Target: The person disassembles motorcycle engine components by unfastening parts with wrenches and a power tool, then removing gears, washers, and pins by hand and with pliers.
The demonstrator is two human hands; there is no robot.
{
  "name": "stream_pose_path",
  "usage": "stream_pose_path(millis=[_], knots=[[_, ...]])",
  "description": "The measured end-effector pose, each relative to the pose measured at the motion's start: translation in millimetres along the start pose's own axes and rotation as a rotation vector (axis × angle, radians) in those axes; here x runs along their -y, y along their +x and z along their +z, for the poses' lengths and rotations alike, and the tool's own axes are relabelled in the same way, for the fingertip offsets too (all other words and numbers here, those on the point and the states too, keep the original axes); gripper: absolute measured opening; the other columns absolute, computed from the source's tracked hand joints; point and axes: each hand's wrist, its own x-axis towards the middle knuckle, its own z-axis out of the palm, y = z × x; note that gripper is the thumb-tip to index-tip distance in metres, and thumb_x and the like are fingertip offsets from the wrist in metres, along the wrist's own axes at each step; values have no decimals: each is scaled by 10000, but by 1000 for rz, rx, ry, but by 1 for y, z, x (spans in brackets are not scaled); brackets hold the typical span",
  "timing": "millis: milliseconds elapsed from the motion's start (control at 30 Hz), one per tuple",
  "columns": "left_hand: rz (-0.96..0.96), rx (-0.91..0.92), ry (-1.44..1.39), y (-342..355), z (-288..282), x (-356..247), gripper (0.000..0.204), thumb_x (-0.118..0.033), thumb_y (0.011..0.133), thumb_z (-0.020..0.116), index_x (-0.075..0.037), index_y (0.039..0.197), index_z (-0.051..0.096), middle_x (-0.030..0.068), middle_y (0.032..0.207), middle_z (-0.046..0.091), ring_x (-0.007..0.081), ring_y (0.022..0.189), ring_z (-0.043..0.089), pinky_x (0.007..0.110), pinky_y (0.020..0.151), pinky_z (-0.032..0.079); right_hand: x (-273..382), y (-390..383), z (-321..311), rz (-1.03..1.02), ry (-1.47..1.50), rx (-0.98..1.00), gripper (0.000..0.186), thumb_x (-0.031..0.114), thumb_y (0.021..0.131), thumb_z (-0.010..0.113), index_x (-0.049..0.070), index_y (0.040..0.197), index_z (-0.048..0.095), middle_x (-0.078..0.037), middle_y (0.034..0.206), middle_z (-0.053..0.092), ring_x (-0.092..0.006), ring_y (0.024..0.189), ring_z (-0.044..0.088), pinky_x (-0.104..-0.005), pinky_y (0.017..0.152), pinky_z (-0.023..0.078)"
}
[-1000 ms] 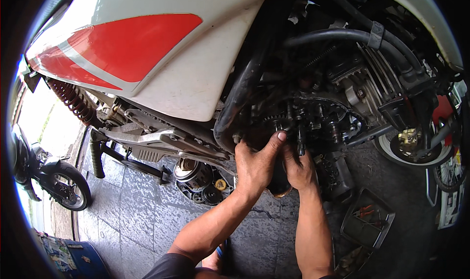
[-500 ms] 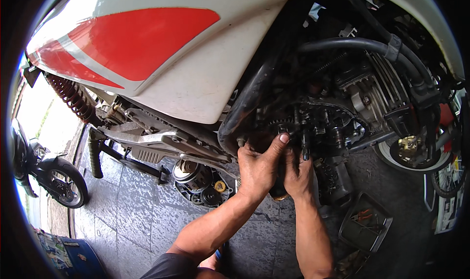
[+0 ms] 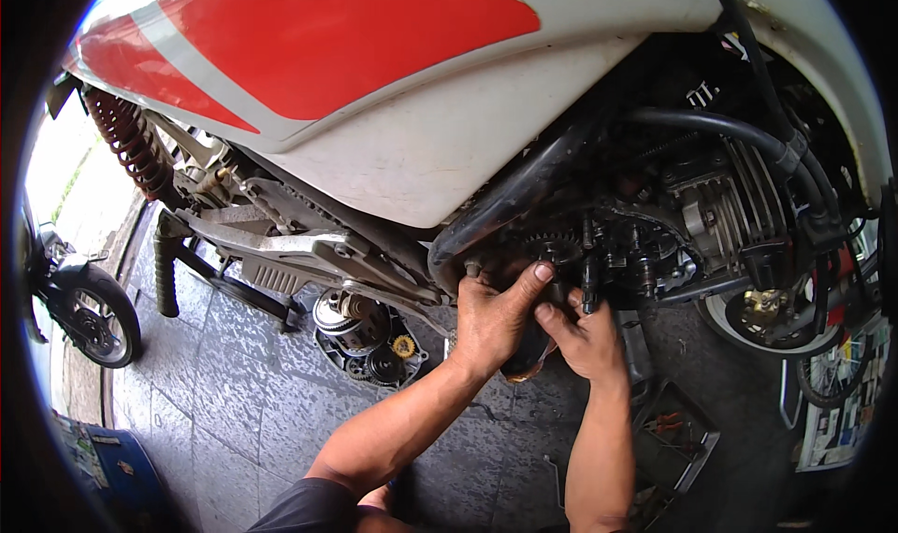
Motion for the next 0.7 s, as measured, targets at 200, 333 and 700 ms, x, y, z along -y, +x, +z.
stream_pose_path(millis=[200,333,700], knots=[[-62,-40,-90,0,1,0,367,-245,877,759,21,1100,643,38,979,679,105,846,603,265,781,499,3,-3,-17,67,-62,61,365,355,941,658,10,1057,683,-42,842,683,-128,789,597,-307,717,472],[-5,28,-130,1,-2,2,373,-216,876,760,29,1119,621,47,994,680,113,888,611,272,817,501,12,-6,-19,138,-161,6,378,381,927,678,2,920,686,13,677,601,-83,659,530,-279,596,422],[-73,-28,-213,-9,8,3,418,-164,888,737,56,1184,541,109,1083,670,142,995,612,281,894,492,16,-10,-10,136,-233,-113,325,305,915,710,-5,829,668,15,627,574,-61,603,501,-267,540,400]])
